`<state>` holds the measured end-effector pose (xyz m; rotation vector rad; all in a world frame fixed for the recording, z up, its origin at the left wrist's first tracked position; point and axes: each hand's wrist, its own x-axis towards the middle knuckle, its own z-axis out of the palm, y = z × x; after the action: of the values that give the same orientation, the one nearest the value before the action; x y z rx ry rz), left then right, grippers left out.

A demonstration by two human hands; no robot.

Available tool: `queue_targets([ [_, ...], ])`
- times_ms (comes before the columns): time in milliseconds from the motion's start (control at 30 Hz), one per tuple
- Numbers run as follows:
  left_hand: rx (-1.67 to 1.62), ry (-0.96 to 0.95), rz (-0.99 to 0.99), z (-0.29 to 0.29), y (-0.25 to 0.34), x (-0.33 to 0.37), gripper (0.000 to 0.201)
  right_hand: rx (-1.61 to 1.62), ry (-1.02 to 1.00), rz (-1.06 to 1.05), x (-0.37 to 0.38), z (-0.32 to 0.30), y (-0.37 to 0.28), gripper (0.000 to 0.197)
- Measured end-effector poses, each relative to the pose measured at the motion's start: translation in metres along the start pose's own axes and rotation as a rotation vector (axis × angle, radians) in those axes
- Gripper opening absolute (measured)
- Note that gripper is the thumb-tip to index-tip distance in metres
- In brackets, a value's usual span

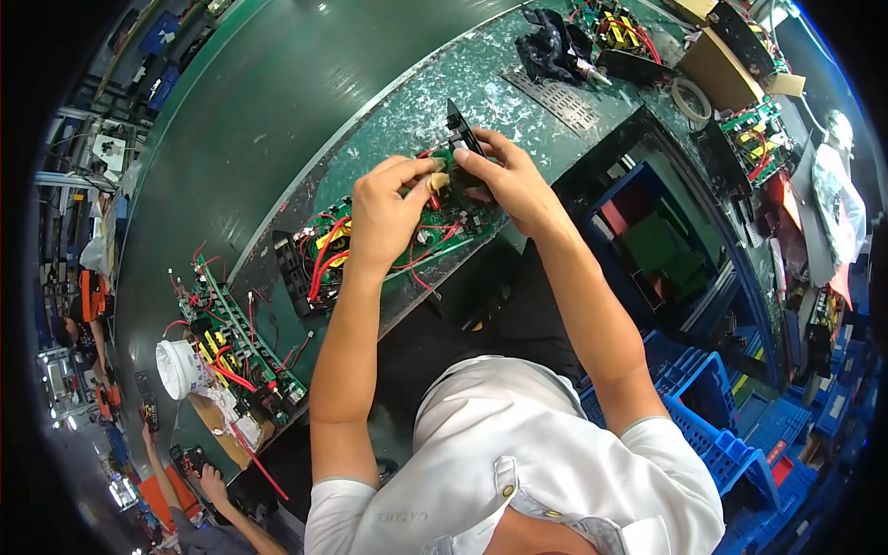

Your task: Assembling components onto circuit boards on a factory workbench.

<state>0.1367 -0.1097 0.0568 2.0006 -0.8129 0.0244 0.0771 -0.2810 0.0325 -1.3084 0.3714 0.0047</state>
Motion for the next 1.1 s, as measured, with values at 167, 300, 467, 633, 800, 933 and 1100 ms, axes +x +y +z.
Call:
queue_targets([
  [167,0.197,-0.052,0.059,0.008,-0.007,0.004,0.019,0.000,-0.004,0.028,-0.002,0.002,-0.005,0.064],
  [300,0.254,-0.027,0.144,0.013,-0.009,0.007,0.018,-0.019,0.000,-0.002,0.001,0.002,0.001,0.060],
  [467,0.229,-0.019,0.152,0.013,-0.009,0.006,0.018,-0.018,-0.029,-0.005,-0.001,0.001,-0.001,0.060],
  [633,0.221,-0.004,0.155,0.012,-0.009,0.005,0.018,0.003,-0.015,0.012,0.000,0.002,-0.001,0.057],
  [800,0.143,0.049,0.160,0.014,-0.010,0.004,0.019,-0.256,0.086,-0.263,0.010,0.006,0.020,0.058],
  [933,0.289,0.073,0.255,0.007,-0.007,0.006,0.018,-0.497,0.156,-0.445,0.000,0.018,0.019,0.057],
  [1100,0.323,0.041,0.283,0.002,-0.002,0.011,0.019,-0.509,0.100,-0.340,0.006,0.016,0.008,0.053],
])
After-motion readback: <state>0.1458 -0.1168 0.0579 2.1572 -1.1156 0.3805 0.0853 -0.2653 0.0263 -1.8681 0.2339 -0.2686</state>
